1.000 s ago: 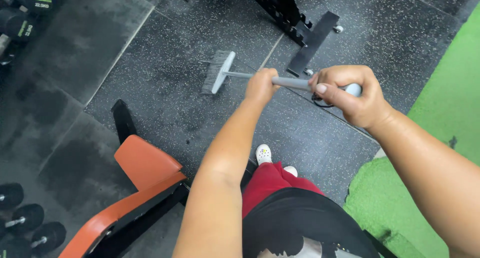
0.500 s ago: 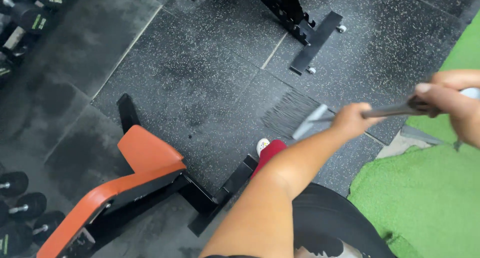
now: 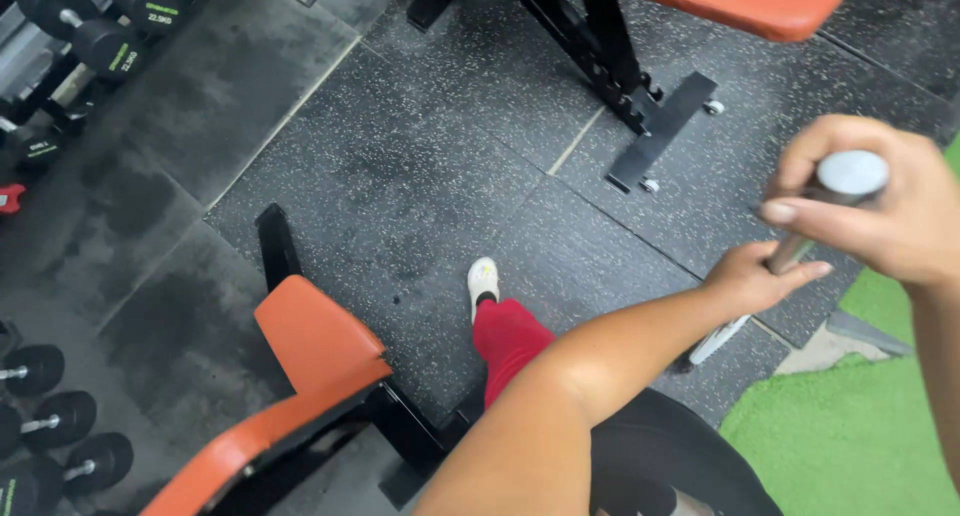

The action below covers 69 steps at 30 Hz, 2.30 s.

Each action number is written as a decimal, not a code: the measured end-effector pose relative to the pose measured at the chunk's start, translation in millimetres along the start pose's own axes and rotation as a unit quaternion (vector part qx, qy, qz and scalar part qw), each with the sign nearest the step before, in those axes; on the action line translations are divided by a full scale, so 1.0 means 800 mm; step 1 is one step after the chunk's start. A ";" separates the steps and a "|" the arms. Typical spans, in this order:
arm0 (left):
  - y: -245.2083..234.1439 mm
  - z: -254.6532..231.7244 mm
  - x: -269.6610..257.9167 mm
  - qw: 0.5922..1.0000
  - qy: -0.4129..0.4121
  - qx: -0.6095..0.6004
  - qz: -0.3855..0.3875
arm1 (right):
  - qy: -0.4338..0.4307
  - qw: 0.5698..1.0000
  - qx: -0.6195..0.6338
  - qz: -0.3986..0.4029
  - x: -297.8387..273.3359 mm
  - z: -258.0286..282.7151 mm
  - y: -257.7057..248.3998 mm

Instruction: Sweeping the gym floor around equipment using a broom.

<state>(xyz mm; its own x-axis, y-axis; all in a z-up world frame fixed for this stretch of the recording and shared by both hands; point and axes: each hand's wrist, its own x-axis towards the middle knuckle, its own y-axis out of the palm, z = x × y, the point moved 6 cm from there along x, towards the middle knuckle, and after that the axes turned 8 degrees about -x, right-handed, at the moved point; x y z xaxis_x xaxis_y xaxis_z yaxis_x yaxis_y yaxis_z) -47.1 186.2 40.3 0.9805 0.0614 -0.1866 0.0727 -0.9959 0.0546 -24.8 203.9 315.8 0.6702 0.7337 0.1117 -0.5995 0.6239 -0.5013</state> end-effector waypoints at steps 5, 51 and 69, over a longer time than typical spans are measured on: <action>-0.161 0.057 0.047 0.998 0.011 -0.002 -0.055 | 0.061 0.994 -0.043 0.074 0.148 0.008 0.118; -0.419 -0.046 0.086 0.989 0.043 0.060 -0.125 | 0.125 0.990 -0.044 0.049 0.320 0.046 0.168; -0.674 -0.032 0.134 0.972 0.210 -0.025 -0.098 | -0.073 0.997 0.003 -0.018 0.513 0.086 0.392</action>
<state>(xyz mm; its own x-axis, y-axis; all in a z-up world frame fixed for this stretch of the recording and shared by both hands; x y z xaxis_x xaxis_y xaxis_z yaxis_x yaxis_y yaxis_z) 23.5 731.5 15.9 0.9340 0.2820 0.2192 0.2639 -0.9584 0.1086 31.7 719.2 263.2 0.6213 0.7414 0.2535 -0.5783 0.6522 -0.4901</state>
